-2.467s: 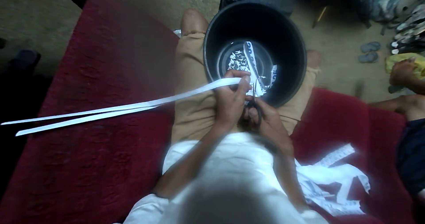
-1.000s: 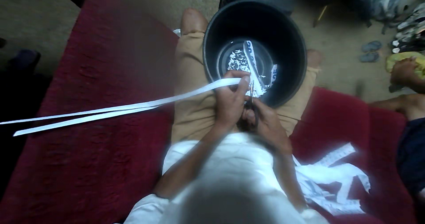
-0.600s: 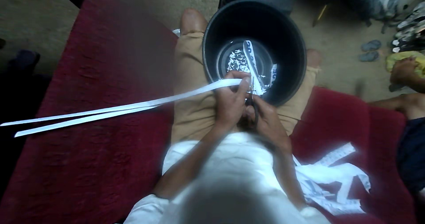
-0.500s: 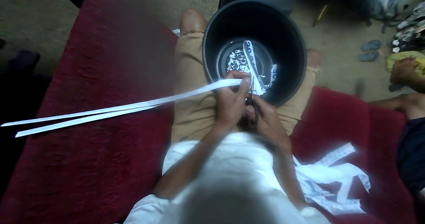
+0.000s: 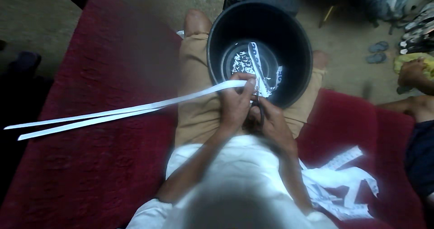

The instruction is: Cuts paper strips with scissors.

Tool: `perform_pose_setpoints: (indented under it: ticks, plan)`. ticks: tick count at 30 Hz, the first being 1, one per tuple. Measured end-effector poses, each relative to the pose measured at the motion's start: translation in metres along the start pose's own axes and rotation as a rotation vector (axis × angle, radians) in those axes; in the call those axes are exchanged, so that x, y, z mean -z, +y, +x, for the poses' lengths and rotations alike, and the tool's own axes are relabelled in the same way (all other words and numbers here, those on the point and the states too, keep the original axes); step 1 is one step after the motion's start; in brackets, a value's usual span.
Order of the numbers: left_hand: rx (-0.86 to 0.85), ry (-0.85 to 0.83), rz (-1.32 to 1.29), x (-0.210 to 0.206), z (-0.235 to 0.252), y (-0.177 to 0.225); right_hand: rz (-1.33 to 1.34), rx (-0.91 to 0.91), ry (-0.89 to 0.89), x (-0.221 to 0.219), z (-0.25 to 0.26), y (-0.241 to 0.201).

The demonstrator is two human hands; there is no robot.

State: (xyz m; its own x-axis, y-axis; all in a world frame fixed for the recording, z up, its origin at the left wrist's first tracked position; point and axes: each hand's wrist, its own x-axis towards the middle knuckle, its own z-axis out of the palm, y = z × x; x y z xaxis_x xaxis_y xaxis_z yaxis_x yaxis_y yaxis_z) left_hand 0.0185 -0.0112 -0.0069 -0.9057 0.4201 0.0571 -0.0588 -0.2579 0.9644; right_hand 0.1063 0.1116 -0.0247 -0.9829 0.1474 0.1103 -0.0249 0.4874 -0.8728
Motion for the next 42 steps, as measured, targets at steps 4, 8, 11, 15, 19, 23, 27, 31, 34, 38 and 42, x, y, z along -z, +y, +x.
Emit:
perform_pose_setpoints:
  ticks: [4, 8, 11, 15, 19, 23, 27, 31, 34, 38, 42]
  plan:
    - [-0.021, 0.018, 0.048, 0.0031, 0.0044, -0.002, 0.008, -0.027, 0.015, 0.0016, -0.0009, -0.0018]
    - [-0.023, 0.029, 0.029, 0.0018, 0.0048, -0.0006, 0.02, -0.024, 0.022, 0.0019, -0.0004, -0.0019]
    - [-0.03, 0.027, 0.041, 0.001, 0.0051, -0.0001, 0.019, -0.026, 0.022, 0.0026, -0.0005, -0.0017]
    - [-0.027, 0.033, 0.05, 0.0009, 0.0041, 0.0007, 0.03, -0.028, 0.023, 0.0022, -0.0013, -0.0011]
    - [-0.017, 0.043, 0.048, 0.003, 0.0005, 0.0012, 0.041, -0.058, 0.015, 0.0023, -0.0033, -0.0009]
    - [-0.041, 0.045, -0.01, 0.0018, 0.005, 0.0014, 0.065, -0.065, -0.046, 0.003, -0.0061, -0.0015]
    - [-0.008, 0.038, -0.046, 0.0015, 0.0037, 0.0018, 0.068, -0.029, -0.059, 0.0017, -0.0049, -0.0011]
    - [-0.005, 0.033, -0.06, 0.0007, 0.0024, 0.0012, 0.01, 0.003, -0.023, 0.0005, -0.0024, -0.0031]
    - [-0.013, 0.031, -0.071, -0.0003, 0.0032, 0.0014, 0.0, 0.003, -0.012, 0.0005, -0.0004, -0.0028]
    - [-0.01, 0.026, -0.059, -0.0002, 0.0022, 0.0021, 0.0, 0.009, -0.009, 0.0005, 0.0002, -0.002]
    - [-0.02, 0.029, -0.057, -0.0006, 0.0022, 0.0024, 0.007, 0.01, -0.001, 0.0001, 0.0004, -0.0028]
